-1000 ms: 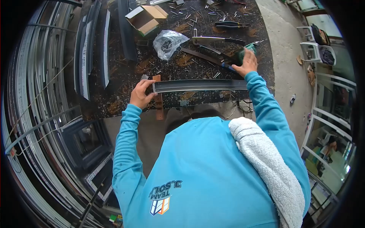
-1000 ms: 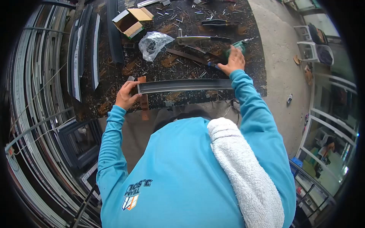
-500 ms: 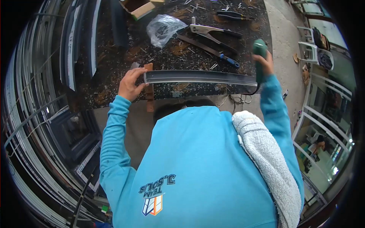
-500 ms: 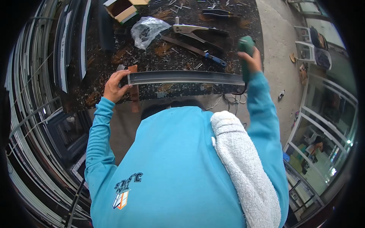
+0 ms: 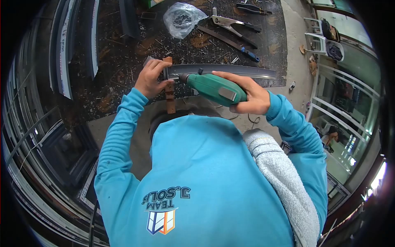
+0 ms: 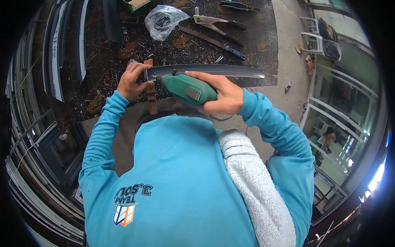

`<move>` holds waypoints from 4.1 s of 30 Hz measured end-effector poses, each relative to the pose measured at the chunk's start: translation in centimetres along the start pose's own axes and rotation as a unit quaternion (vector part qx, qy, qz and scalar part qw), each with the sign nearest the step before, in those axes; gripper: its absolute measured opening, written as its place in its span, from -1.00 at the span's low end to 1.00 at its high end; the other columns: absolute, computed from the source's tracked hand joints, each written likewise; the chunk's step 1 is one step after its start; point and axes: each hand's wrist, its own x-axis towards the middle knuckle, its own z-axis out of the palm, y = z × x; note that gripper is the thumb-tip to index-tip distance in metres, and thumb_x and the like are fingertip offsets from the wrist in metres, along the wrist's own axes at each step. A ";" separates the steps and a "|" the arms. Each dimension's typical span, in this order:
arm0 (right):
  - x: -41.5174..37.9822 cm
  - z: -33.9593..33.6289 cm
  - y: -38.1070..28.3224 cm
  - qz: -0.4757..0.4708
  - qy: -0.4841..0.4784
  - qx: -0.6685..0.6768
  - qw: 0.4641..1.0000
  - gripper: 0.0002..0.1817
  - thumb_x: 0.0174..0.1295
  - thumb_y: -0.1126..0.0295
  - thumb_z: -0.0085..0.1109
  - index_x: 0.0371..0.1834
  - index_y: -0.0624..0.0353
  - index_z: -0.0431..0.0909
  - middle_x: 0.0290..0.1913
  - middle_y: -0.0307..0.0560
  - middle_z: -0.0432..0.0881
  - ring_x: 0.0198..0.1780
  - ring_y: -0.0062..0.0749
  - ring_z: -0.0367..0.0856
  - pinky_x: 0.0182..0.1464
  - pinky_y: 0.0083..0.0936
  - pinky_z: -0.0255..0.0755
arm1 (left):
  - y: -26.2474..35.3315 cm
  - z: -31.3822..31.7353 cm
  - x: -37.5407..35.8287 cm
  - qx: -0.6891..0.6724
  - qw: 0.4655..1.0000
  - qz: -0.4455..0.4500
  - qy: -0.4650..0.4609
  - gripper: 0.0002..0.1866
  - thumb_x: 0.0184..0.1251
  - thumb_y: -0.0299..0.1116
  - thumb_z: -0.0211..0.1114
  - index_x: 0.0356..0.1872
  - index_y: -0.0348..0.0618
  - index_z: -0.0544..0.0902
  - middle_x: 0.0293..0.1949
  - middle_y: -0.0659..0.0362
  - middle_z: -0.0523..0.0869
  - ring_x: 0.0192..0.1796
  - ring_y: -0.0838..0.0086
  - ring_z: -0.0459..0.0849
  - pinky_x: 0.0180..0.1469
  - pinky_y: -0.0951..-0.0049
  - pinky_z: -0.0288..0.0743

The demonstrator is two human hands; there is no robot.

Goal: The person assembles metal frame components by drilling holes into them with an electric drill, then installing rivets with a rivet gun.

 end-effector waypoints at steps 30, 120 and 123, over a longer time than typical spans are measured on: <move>4.6 1.3 -6.2 0.098 -0.032 -0.202 0.974 -0.07 -0.24 0.31 0.34 0.37 0.33 0.31 -0.03 0.19 0.67 -0.08 -0.07 0.71 0.07 -0.25 0.54 | -2.2 1.0 -0.4 -0.003 0.993 0.100 0.068 -0.42 -0.10 -0.22 0.58 -0.01 -0.21 0.61 -0.10 0.08 0.67 0.02 0.17 0.62 0.08 0.21 0.54; 9.6 -16.6 19.6 0.010 0.298 -0.456 0.839 -0.60 0.07 0.28 0.26 0.02 0.07 0.53 -0.11 0.06 0.57 0.02 0.03 0.57 0.08 -0.13 0.48 | -4.2 5.5 19.9 0.392 0.889 -0.217 -0.097 -0.82 0.24 -0.39 0.22 -0.20 -0.26 0.64 -0.16 -0.08 0.70 -0.05 0.02 0.68 0.01 0.12 0.60; 11.1 -17.5 19.7 -0.025 0.312 -0.372 0.874 -0.67 0.04 0.32 0.24 -0.10 0.13 0.54 -0.19 0.08 0.62 -0.09 0.06 0.63 -0.02 -0.14 0.51 | -4.5 4.7 19.7 0.358 0.907 -0.217 -0.047 -0.83 0.25 -0.41 0.22 -0.20 -0.22 0.66 -0.17 -0.09 0.71 -0.05 -0.01 0.68 -0.01 0.14 0.59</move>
